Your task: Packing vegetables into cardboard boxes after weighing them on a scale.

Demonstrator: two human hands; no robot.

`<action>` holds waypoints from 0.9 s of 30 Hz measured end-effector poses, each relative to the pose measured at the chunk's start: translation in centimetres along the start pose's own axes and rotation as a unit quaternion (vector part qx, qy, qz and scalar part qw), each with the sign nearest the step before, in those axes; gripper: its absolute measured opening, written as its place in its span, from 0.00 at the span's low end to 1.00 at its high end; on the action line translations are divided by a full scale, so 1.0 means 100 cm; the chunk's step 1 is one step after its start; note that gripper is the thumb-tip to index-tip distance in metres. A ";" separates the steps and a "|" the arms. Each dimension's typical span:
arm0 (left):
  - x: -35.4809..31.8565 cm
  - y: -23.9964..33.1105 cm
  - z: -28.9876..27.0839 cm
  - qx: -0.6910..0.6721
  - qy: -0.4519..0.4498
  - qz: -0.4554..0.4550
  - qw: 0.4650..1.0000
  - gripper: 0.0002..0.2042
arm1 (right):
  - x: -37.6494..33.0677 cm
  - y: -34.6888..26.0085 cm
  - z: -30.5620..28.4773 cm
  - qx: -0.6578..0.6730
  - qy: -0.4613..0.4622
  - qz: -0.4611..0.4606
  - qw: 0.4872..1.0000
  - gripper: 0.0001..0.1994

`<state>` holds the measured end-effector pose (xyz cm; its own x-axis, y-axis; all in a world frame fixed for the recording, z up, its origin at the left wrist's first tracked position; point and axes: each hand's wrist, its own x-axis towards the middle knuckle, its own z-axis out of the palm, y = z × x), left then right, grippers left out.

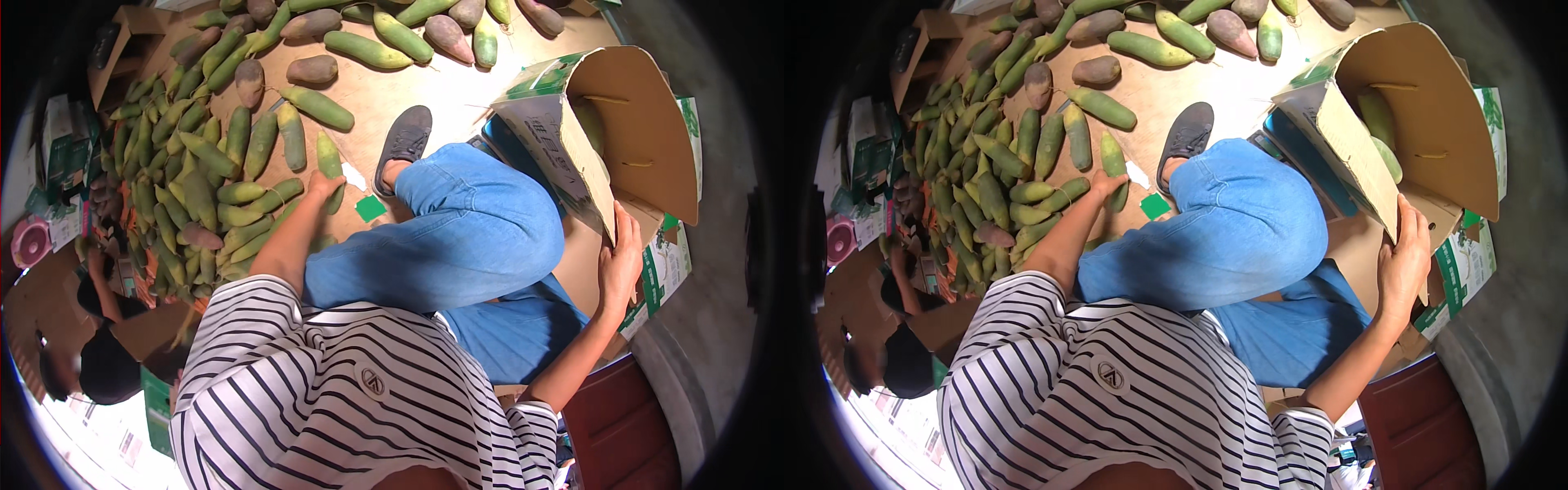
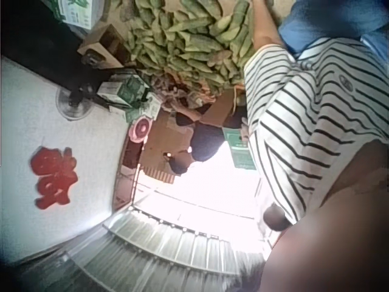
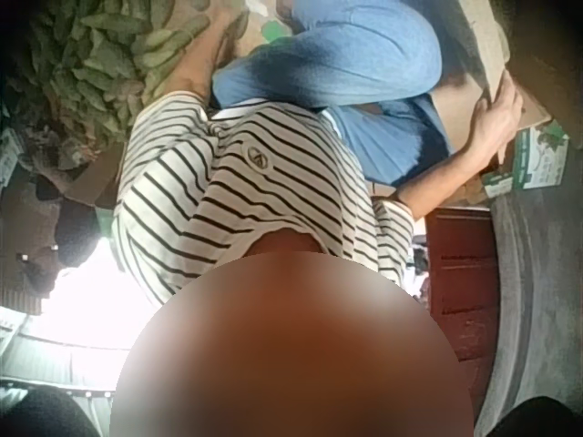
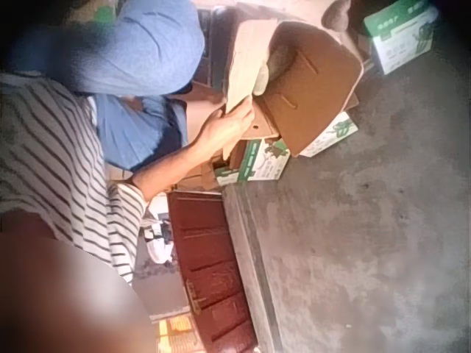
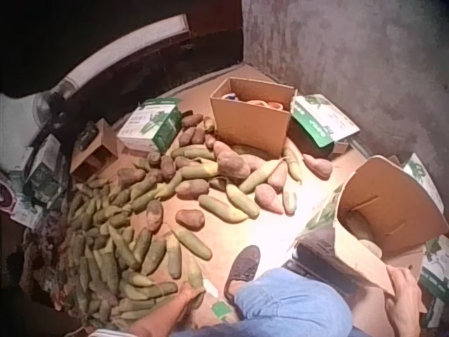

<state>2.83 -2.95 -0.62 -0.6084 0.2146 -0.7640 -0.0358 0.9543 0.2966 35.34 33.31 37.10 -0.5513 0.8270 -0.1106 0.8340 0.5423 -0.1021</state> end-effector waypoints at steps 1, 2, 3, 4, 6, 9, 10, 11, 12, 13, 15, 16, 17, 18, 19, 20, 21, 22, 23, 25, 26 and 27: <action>0.003 0.004 0.003 0.004 0.007 -0.035 0.999 0.35 | 0.001 0.001 0.001 -0.003 0.004 -0.003 1.000 0.30; 0.005 0.008 0.005 0.009 0.016 -0.070 0.997 0.35 | 0.002 0.001 0.000 -0.002 -0.001 0.000 1.000 0.28; 0.003 0.016 0.007 0.015 0.007 -0.058 0.998 0.35 | -0.001 0.004 0.000 -0.008 0.003 0.014 1.000 0.28; -0.007 0.028 0.006 -0.047 -0.010 -0.046 0.998 0.33 | -0.004 0.008 0.000 -0.010 -0.003 0.012 1.000 0.29; -0.018 0.031 -0.006 -0.148 -0.045 -0.026 0.988 0.30 | -0.001 0.005 -0.002 0.010 -0.006 0.002 1.000 0.32; -0.054 0.061 -0.015 -0.216 -0.061 0.067 0.972 0.26 | 0.000 0.008 0.001 0.001 -0.002 -0.007 1.000 0.31; -0.073 0.089 -0.028 -0.254 -0.041 0.139 0.956 0.25 | -0.001 0.010 0.001 -0.001 0.004 0.008 1.000 0.31; -0.087 0.116 -0.041 -0.248 -0.044 0.147 0.956 0.25 | 0.000 0.010 0.001 -0.001 0.005 0.001 1.000 0.30; -0.102 0.143 -0.052 -0.262 -0.015 0.238 0.935 0.22 | -0.001 0.011 0.001 -0.003 0.005 -0.007 1.000 0.30; -0.119 0.171 -0.063 -0.276 0.016 0.325 0.904 0.20 | 0.000 0.011 0.001 -0.003 0.010 -0.001 1.000 0.30; -0.160 0.235 -0.085 -0.322 0.035 0.393 0.861 0.23 | -0.002 0.014 0.001 -0.011 0.010 -0.010 1.000 0.30; -0.181 0.268 -0.091 -0.353 0.042 0.482 0.801 0.24 | -0.003 0.015 0.002 -0.021 0.021 -0.018 0.999 0.29; -0.201 0.300 -0.097 -0.379 0.052 0.566 0.731 0.24 | -0.004 0.016 0.004 -0.020 0.027 -0.013 0.999 0.29; -0.218 0.328 -0.100 -0.364 0.066 0.612 0.699 0.23 | -0.005 0.016 0.005 -0.021 0.031 -0.018 0.999 0.29; -0.231 0.354 -0.101 -0.349 0.080 0.656 0.664 0.22 | -0.005 0.017 0.005 -0.024 0.035 -0.022 0.999 0.29; -0.239 0.377 -0.100 -0.328 0.062 0.705 0.626 0.23 | -0.005 0.020 0.008 -0.031 0.044 -0.030 0.998 0.28; -0.244 0.398 -0.097 -0.305 0.044 0.750 0.585 0.23 | -0.006 0.021 0.009 -0.032 0.049 -0.025 0.998 0.28; -0.246 0.417 -0.093 -0.246 0.076 0.757 0.601 0.24 | -0.006 0.020 0.008 -0.017 0.038 -0.018 0.999 0.28; -0.250 0.433 -0.088 -0.187 0.107 0.760 0.613 0.25 | -0.006 0.019 0.007 -0.002 0.026 -0.011 1.000 0.29; -0.267 0.458 -0.080 -0.130 0.034 0.777 0.616 0.28 | -0.006 0.020 0.009 0.001 0.038 -0.013 0.999 0.29; -0.249 0.469 -0.070 -0.064 0.022 0.790 0.610 0.27 | -0.004 0.019 0.009 0.002 0.037 -0.019 0.999 0.28; -0.248 0.470 -0.065 0.054 0.070 0.790 0.607 0.26 | -0.004 0.021 0.011 0.002 0.035 -0.019 0.999 0.28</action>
<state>11.09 35.28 36.01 0.1219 0.8671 0.4830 0.7275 -0.4091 0.5508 37.28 33.92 35.89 -0.5798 0.8139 -0.0370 0.8119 0.5734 -0.1099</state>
